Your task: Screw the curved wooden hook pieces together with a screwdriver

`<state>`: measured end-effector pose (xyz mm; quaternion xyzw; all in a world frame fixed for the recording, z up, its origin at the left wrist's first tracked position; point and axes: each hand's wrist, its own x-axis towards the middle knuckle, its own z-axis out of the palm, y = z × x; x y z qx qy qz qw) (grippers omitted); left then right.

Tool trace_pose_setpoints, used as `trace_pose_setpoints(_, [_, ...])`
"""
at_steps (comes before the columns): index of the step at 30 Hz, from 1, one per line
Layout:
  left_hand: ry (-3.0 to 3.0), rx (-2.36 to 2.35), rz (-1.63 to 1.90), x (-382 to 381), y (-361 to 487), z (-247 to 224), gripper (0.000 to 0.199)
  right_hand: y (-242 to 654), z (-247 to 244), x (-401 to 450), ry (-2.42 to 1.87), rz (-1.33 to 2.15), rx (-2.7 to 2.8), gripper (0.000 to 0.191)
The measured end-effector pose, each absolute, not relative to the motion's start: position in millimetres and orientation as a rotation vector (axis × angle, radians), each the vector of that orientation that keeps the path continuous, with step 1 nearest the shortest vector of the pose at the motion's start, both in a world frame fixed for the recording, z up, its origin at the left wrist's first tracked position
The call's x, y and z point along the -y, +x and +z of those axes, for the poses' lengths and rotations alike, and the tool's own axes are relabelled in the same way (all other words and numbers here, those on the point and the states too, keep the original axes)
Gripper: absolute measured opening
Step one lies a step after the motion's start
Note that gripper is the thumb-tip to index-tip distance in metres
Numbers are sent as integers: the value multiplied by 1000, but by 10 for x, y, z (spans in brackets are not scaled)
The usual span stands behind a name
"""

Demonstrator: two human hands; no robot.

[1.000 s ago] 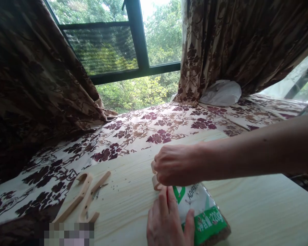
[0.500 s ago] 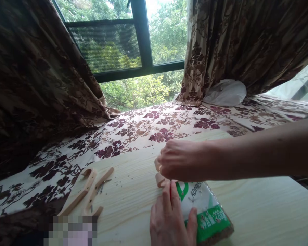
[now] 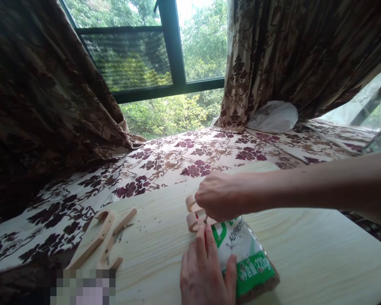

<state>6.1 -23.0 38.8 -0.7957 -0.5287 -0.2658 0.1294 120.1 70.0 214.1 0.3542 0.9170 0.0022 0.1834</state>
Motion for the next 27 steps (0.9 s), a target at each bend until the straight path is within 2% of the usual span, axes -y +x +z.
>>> trace_pose_setpoints(7, [-2326,1559,-718,251,46,370,41,1199,1984,-594,498,437,-2896,21])
trace_pose_setpoints(10, [-2304,1538,-697,248,39,346,39,1223,1902,-597,377,461,-2948,23])
trace_pose_setpoints(14, [-2326,1536,-777,234,48,355,44,1233,1944,-658,540,329,-2953,20])
trace_pose_setpoints(19, [-2326,1508,-823,231,58,381,48,1141,2168,-741,959,38,-2535,12])
trace_pose_setpoints(27, [-2364,1567,-776,247,52,377,48,1145,2119,-611,752,178,-2756,17])
